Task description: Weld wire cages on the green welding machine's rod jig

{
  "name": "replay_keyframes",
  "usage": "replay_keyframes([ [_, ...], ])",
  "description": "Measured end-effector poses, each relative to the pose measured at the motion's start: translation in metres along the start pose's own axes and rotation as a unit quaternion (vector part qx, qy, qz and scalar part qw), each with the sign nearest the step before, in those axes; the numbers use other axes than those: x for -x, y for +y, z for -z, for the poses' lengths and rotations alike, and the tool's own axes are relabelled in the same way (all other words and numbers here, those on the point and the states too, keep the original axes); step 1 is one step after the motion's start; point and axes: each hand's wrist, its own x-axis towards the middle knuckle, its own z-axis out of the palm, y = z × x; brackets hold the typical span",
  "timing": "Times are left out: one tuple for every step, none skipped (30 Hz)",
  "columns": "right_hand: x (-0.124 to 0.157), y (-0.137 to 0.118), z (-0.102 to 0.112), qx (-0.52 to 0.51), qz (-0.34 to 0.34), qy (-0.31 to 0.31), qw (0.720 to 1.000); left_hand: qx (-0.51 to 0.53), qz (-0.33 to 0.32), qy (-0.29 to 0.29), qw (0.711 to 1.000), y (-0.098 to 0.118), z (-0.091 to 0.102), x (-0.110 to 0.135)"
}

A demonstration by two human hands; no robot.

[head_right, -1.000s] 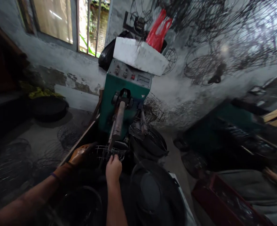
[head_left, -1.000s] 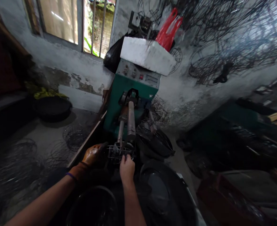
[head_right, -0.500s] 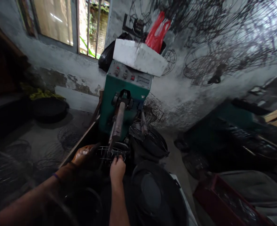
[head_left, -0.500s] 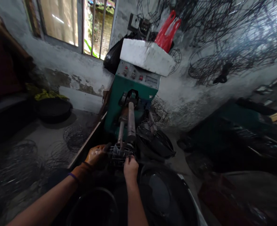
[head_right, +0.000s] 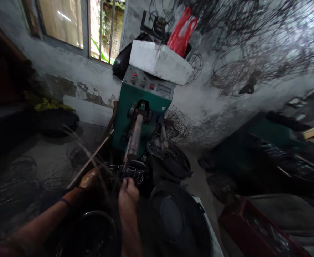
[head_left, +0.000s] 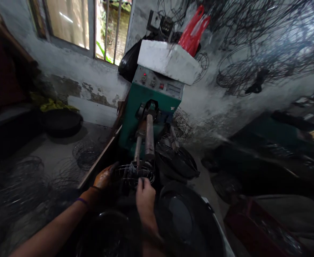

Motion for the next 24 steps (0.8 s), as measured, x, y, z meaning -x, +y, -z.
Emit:
replay_keyframes([
  [0.004,-0.006,-0.007,-0.003,0.01,-0.019,1.0,0.022,0.007,-0.01,1.0,-0.004,0.0,0.0],
  [0.007,-0.012,-0.013,-0.002,0.014,-0.034,0.999,0.042,0.015,-0.019,0.999,-0.006,0.0,-0.001],
  [0.008,-0.016,-0.018,0.005,0.012,-0.044,0.999,0.053,0.023,-0.027,0.998,-0.006,0.002,-0.003],
  [0.008,-0.019,-0.021,0.015,0.006,-0.049,0.999,0.054,0.028,-0.036,0.998,-0.004,0.005,-0.005],
  [0.007,-0.021,-0.023,0.026,-0.001,-0.051,0.998,0.047,0.03,-0.045,0.997,-0.001,0.008,-0.007],
  [0.005,-0.021,-0.021,0.036,-0.004,-0.05,0.998,0.035,0.023,-0.056,0.998,0.004,0.012,-0.009],
  [0.002,-0.02,-0.018,0.047,-0.004,-0.047,0.998,0.021,0.01,-0.062,0.998,0.01,0.017,-0.011],
  [-0.001,-0.018,-0.014,0.059,-0.003,-0.041,0.997,0.004,-0.008,-0.064,0.998,0.016,0.021,-0.012],
  [-0.004,-0.016,-0.009,0.072,-0.002,-0.036,0.997,-0.012,-0.027,-0.065,0.997,0.023,0.024,-0.013],
  [-0.007,-0.014,-0.004,0.085,-0.003,-0.031,0.996,-0.026,-0.043,-0.064,0.997,0.029,0.026,-0.014],
  [-0.009,-0.012,0.001,0.099,-0.004,-0.028,0.995,-0.038,-0.054,-0.061,0.996,0.034,0.028,-0.014],
  [-0.012,-0.011,0.004,0.113,-0.007,-0.028,0.993,-0.047,-0.061,-0.059,0.995,0.039,0.028,-0.015],
  [-0.014,-0.01,0.007,0.126,-0.01,-0.028,0.992,-0.051,-0.063,-0.058,0.995,0.042,0.027,-0.016],
  [-0.016,-0.01,0.008,0.138,-0.014,-0.03,0.99,-0.053,-0.062,-0.059,0.995,0.044,0.026,-0.017],
  [-0.017,-0.01,0.009,0.15,-0.017,-0.032,0.988,-0.055,-0.059,-0.061,0.995,0.045,0.024,-0.018],
  [-0.018,-0.011,0.009,0.16,-0.02,-0.033,0.986,-0.058,-0.057,-0.065,0.995,0.045,0.021,-0.019],
  [-0.019,-0.011,0.008,0.166,-0.022,-0.033,0.985,-0.061,-0.055,-0.064,0.995,0.044,0.019,-0.02],
  [-0.019,-0.012,0.007,0.169,-0.022,-0.032,0.985,-0.062,-0.057,-0.059,0.995,0.043,0.017,-0.02],
  [-0.019,-0.012,0.007,0.168,-0.02,-0.032,0.985,-0.062,-0.06,-0.049,0.995,0.041,0.016,-0.021],
  [-0.019,-0.013,0.006,0.165,-0.017,-0.033,0.986,-0.061,-0.063,-0.036,0.996,0.039,0.015,-0.021],
  [-0.019,-0.013,0.006,0.162,-0.015,-0.035,0.986,-0.059,-0.068,-0.027,0.996,0.038,0.015,-0.022],
  [-0.02,-0.013,0.006,0.161,-0.016,-0.038,0.986,-0.061,-0.072,-0.024,0.995,0.037,0.016,-0.022],
  [-0.02,-0.012,0.006,0.161,-0.019,-0.042,0.986,-0.068,-0.076,-0.031,0.994,0.038,0.018,-0.022],
  [-0.021,-0.011,0.007,0.161,-0.023,-0.044,0.986,-0.078,-0.081,-0.043,0.993,0.04,0.019,-0.022],
])
